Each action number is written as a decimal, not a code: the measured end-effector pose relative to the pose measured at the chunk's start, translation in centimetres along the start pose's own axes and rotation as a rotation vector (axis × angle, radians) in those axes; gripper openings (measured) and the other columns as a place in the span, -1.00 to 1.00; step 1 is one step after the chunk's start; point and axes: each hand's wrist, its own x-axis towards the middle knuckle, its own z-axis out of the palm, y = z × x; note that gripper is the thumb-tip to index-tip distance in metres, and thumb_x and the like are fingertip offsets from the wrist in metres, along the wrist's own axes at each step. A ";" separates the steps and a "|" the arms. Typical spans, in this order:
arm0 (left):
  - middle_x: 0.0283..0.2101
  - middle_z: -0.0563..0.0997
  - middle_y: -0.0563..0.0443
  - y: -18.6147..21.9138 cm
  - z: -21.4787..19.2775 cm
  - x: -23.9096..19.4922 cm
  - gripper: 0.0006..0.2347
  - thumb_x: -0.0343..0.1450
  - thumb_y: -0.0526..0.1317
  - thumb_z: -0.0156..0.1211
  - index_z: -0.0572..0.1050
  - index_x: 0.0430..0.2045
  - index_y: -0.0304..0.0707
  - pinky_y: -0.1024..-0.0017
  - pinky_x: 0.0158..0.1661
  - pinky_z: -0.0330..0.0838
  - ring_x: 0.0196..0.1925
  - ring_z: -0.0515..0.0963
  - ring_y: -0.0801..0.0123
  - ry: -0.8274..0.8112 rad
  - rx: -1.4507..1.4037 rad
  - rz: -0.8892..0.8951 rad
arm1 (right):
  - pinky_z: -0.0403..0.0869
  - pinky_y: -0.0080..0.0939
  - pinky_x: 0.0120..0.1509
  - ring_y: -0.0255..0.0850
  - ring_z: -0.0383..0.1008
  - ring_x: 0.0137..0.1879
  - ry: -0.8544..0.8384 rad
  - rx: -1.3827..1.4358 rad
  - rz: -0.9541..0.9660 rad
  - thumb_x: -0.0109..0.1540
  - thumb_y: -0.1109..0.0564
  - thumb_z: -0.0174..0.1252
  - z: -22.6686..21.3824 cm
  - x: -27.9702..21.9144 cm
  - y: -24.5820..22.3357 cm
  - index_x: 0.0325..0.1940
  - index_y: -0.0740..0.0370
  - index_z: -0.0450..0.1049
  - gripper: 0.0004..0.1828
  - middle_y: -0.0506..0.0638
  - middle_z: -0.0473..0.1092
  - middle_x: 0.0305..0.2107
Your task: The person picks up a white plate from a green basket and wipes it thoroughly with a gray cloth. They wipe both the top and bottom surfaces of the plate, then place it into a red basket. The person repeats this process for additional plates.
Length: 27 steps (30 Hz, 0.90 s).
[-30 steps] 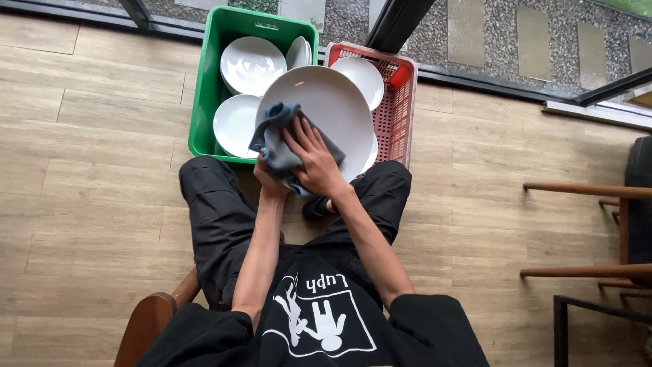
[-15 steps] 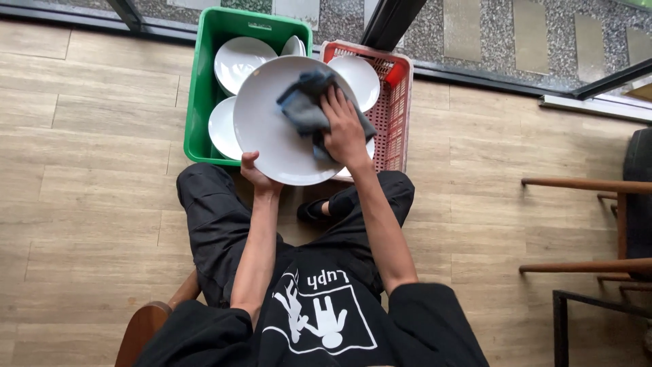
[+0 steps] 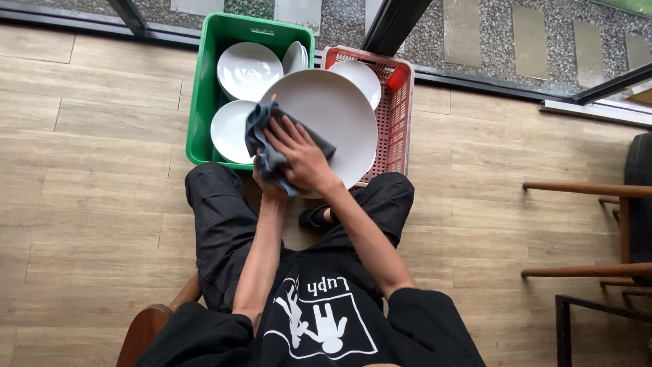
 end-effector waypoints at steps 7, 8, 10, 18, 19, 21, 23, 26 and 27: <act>0.12 0.53 -0.18 0.2 -1.1 0.7 -0.30 0.10 -0.07 -0.05 0.37 0.23 -0.23 -0.16 0.21 0.20 0.07 0.53 -0.06 -0.104 -0.097 -0.069 | 0.05 0.03 0.67 -0.03 -0.08 0.66 0.045 0.008 0.032 0.05 0.00 0.36 -0.2 5.2 3.8 0.59 -0.09 0.15 0.02 -0.11 0.00 0.54; 0.11 0.52 -0.18 0.2 -0.6 0.4 -0.25 0.06 -0.08 -0.04 0.33 0.28 -0.17 -0.11 0.18 0.24 0.05 0.53 -0.04 -0.122 -0.078 -0.044 | 0.07 0.03 0.66 -0.03 -0.06 0.64 0.053 0.002 0.065 0.06 0.03 0.35 -0.4 5.4 4.4 0.57 -0.05 0.18 -0.02 -0.09 0.03 0.53; 0.09 0.52 -0.18 0.3 0.5 -0.2 -0.20 0.02 -0.09 -0.04 0.29 0.32 -0.11 -0.06 0.16 0.28 0.03 0.53 -0.02 -0.140 -0.060 -0.020 | 0.09 0.03 0.65 -0.03 -0.03 0.63 0.062 -0.005 0.098 0.08 0.05 0.34 -0.8 5.3 5.9 0.55 0.00 0.20 -0.05 -0.08 0.06 0.51; 0.14 0.49 -0.17 1.3 3.1 -1.3 -0.04 -0.07 -0.12 -0.02 0.15 0.46 -0.03 -0.04 0.25 0.28 0.02 0.51 -0.07 -0.080 -0.037 0.049 | 0.03 0.07 0.64 0.02 -0.06 0.63 0.026 0.085 0.252 0.12 0.08 0.26 -2.2 -2.6 8.8 0.55 0.06 0.21 -0.12 -0.02 0.04 0.52; 0.14 0.49 -0.17 1.1 2.0 -1.0 -0.04 -0.07 -0.12 -0.02 0.15 0.46 -0.03 -0.04 0.25 0.28 0.02 0.51 -0.07 -0.077 -0.040 0.046 | 0.03 0.07 0.64 0.02 -0.06 0.63 0.021 0.084 0.254 0.12 0.08 0.26 -2.1 -3.7 7.5 0.55 0.06 0.21 -0.12 -0.02 0.04 0.52; 0.24 0.45 -0.23 0.7 0.1 0.0 -0.04 -0.05 -0.11 -0.03 0.11 0.47 -0.04 -0.07 0.29 0.22 0.07 0.52 -0.08 -0.076 -0.022 0.035 | 0.08 0.13 0.60 0.14 -0.01 0.60 0.027 0.125 0.235 0.13 0.02 0.32 -2.1 -5.3 5.1 0.50 0.11 0.29 -0.16 0.13 0.10 0.49; 0.26 0.44 -0.25 -0.6 -2.5 0.8 -0.08 -0.03 -0.14 -0.03 0.18 0.44 -0.11 -0.14 0.30 0.14 0.11 0.46 -0.09 -0.081 -0.063 0.016 | 0.06 0.13 0.61 0.14 -0.04 0.62 0.009 0.126 0.223 0.14 -0.03 0.31 -1.8 -5.8 1.7 0.52 0.10 0.25 -0.14 0.13 0.05 0.51; 0.27 0.43 -0.27 -1.1 -3.7 1.5 -0.13 0.00 -0.17 -0.04 0.25 0.41 -0.18 -0.19 0.31 0.07 0.16 0.42 -0.10 -0.093 -0.090 -0.013 | 0.02 0.15 0.64 0.15 -0.09 0.64 0.002 0.109 0.182 0.19 -0.15 0.26 -0.7 -5.1 -1.4 0.56 0.11 0.15 -0.10 0.15 -0.03 0.54; 0.27 0.43 -0.26 -0.9 -3.8 1.5 -0.13 0.00 -0.16 -0.05 0.25 0.40 -0.18 -0.18 0.31 0.07 0.15 0.43 -0.10 -0.093 -0.079 -0.020 | 0.00 0.16 0.65 0.15 -0.11 0.65 0.005 0.093 0.152 0.22 -0.21 0.22 -0.2 -4.7 -2.2 0.58 0.14 0.10 -0.08 0.17 -0.06 0.55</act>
